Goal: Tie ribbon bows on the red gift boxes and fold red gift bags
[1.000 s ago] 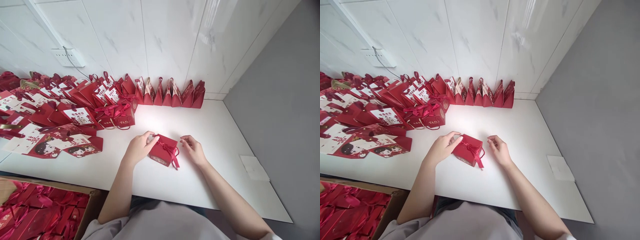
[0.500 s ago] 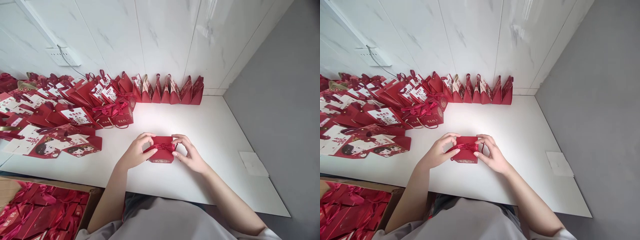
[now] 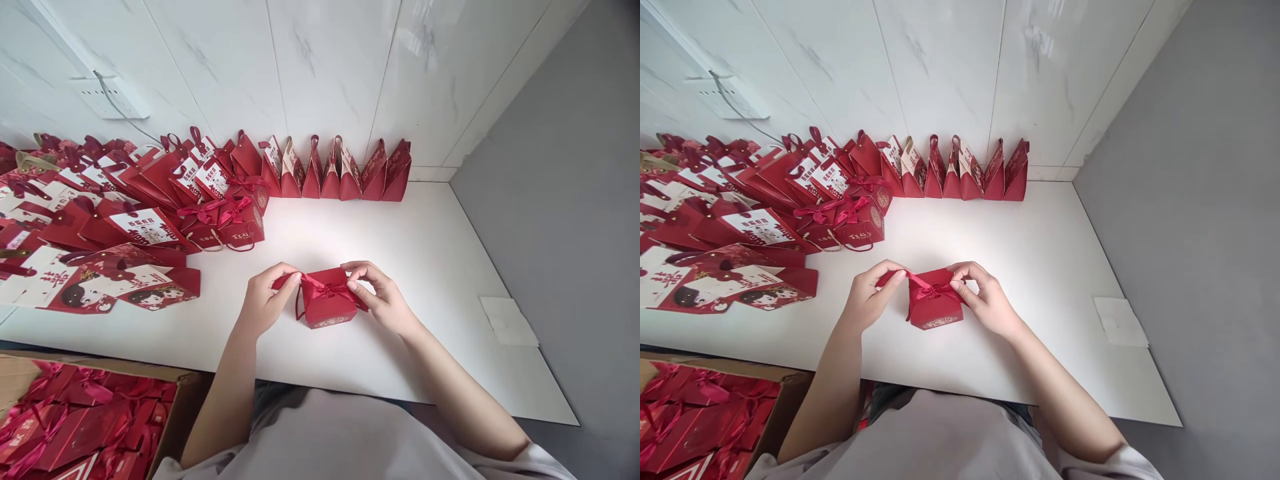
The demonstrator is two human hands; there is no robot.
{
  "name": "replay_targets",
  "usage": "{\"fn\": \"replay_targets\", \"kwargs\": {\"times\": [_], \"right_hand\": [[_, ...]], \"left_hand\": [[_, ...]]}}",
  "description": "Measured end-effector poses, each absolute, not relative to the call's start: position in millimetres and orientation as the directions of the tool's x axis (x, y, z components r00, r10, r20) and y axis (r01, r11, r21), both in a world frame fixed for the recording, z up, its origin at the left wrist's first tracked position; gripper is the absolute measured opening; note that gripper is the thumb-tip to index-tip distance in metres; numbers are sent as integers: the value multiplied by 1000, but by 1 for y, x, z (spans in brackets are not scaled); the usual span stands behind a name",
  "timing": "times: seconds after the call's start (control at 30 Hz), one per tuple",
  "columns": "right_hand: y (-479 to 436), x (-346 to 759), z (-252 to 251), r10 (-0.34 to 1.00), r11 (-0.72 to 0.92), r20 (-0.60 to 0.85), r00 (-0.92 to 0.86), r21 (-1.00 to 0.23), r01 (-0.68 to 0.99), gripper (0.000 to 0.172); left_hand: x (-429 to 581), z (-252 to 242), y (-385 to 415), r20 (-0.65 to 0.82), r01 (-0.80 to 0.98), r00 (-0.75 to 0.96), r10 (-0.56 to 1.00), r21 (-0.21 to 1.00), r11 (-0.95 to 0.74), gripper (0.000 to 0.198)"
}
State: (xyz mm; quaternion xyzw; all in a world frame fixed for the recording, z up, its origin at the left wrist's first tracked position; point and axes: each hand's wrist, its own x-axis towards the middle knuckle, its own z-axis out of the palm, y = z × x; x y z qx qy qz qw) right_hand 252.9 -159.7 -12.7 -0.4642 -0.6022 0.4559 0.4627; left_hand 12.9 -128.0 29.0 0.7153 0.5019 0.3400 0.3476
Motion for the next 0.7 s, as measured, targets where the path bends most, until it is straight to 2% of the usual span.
{"fn": "replay_targets", "kwargs": {"times": [0.17,0.23,0.5,0.7], "right_hand": [[-154,251,-3,975,174,131,-177,-951,254,16],[-152,250,-5,978,169,129,-165,-953,253,16],[-149,246,-28,994,28,36,-100,-996,-84,17],[-153,244,-28,999,-11,-6,-48,-995,-103,21]], "left_hand": [[27,17,-104,90,443,283,955,871,-214,22],[32,10,-96,79,411,266,961,892,-187,21],[33,-12,-85,-10,296,259,966,953,-69,21],[30,-23,-86,-102,238,242,965,970,43,24]]}}
